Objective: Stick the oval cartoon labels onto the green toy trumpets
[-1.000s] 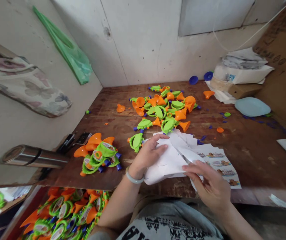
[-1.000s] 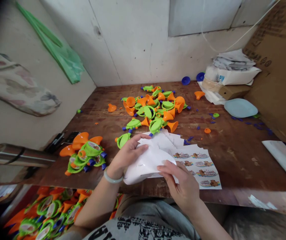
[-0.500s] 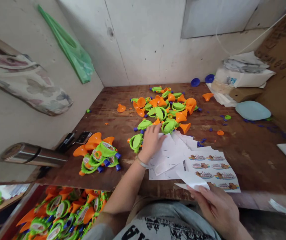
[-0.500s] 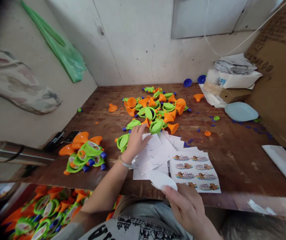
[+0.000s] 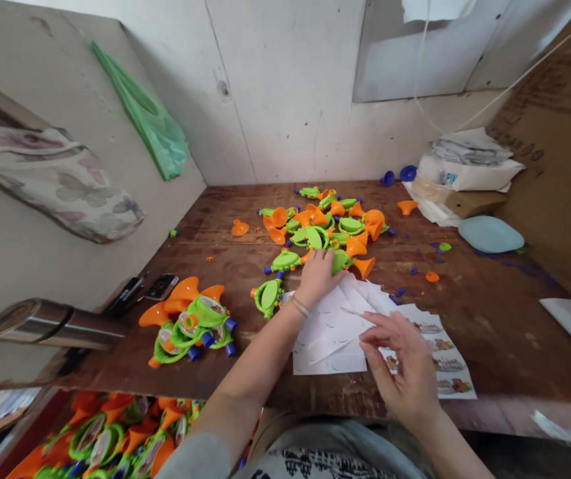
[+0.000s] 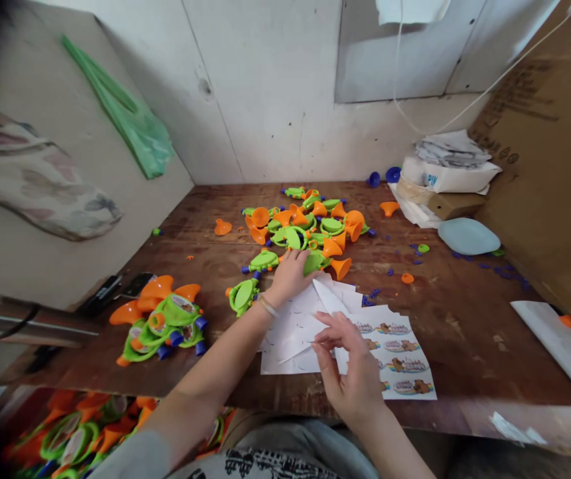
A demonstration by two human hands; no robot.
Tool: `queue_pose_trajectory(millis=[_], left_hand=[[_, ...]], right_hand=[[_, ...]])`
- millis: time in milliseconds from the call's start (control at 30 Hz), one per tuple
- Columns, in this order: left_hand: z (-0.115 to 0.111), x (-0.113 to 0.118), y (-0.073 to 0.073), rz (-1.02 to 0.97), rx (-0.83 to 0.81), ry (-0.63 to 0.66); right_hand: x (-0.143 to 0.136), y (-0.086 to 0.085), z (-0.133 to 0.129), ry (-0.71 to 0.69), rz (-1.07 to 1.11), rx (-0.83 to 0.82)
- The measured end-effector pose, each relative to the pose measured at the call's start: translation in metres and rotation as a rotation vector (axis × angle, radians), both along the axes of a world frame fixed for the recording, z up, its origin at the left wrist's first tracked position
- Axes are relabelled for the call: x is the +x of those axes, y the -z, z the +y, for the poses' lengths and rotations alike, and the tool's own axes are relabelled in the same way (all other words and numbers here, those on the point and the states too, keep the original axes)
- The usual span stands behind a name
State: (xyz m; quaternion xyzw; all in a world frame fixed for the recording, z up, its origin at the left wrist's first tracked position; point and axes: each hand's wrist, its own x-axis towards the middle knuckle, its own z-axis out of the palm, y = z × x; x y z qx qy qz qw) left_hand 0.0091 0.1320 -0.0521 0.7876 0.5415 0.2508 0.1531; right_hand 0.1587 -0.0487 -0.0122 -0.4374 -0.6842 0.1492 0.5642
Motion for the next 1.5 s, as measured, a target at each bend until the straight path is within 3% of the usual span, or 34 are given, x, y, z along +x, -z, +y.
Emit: queue_pose_trajectory(millis=[100,200,367,500,600,667,733,800,900,1033,1200,1333,1500], left_hand=[[0.013,0.014,-0.001,-0.063,-0.030,0.018],[0.025,0.010,-0.008,-0.180,-0.058,0.014],[0.024,-0.006,-0.036,-0.532,-0.009,-0.054],[-0.020,-0.009,-0.052,-0.837,-0.042,-0.031],[-0.069,-0.004,-0.050,-1.282,-0.154,-0.029],[-0.099,0.000,-0.047,-1.426,-0.226,-0.087],[-0.122,0.003,-0.046,-1.466,-0.353,-0.156],[-0.136,0.004,-0.049,-1.542,-0.482,-0.177],[-0.146,0.003,-0.057,-1.673,-0.580,-0.084],[-0.152,0.000,-0.062,-1.698,-0.618,0.069],[-0.157,-0.002,-0.060,-1.620,-0.418,0.134],[-0.158,-0.002,-0.055,-1.533,-0.310,0.164],[-0.159,-0.003,-0.050,-1.486,-0.300,0.200]], right_hand=[[-0.002,0.004,-0.002,0.014,0.032,-0.004],[0.002,0.003,0.001,0.053,0.095,-0.006],[0.005,-0.005,0.014,0.154,0.178,0.126],[0.001,-0.018,0.009,0.179,0.178,0.284],[-0.008,-0.031,-0.002,-0.042,0.153,0.243],[-0.016,-0.037,-0.004,-0.213,0.182,0.160],[-0.023,-0.038,0.001,-0.284,0.248,0.100],[-0.026,-0.037,0.012,-0.244,0.336,0.065],[-0.025,-0.035,0.027,-0.116,0.488,0.027],[-0.020,-0.040,0.032,0.013,0.571,-0.038],[-0.021,-0.049,0.020,0.103,0.443,-0.078],[-0.022,-0.051,0.016,0.108,0.415,-0.086],[-0.021,-0.050,0.016,0.048,0.418,-0.118]])
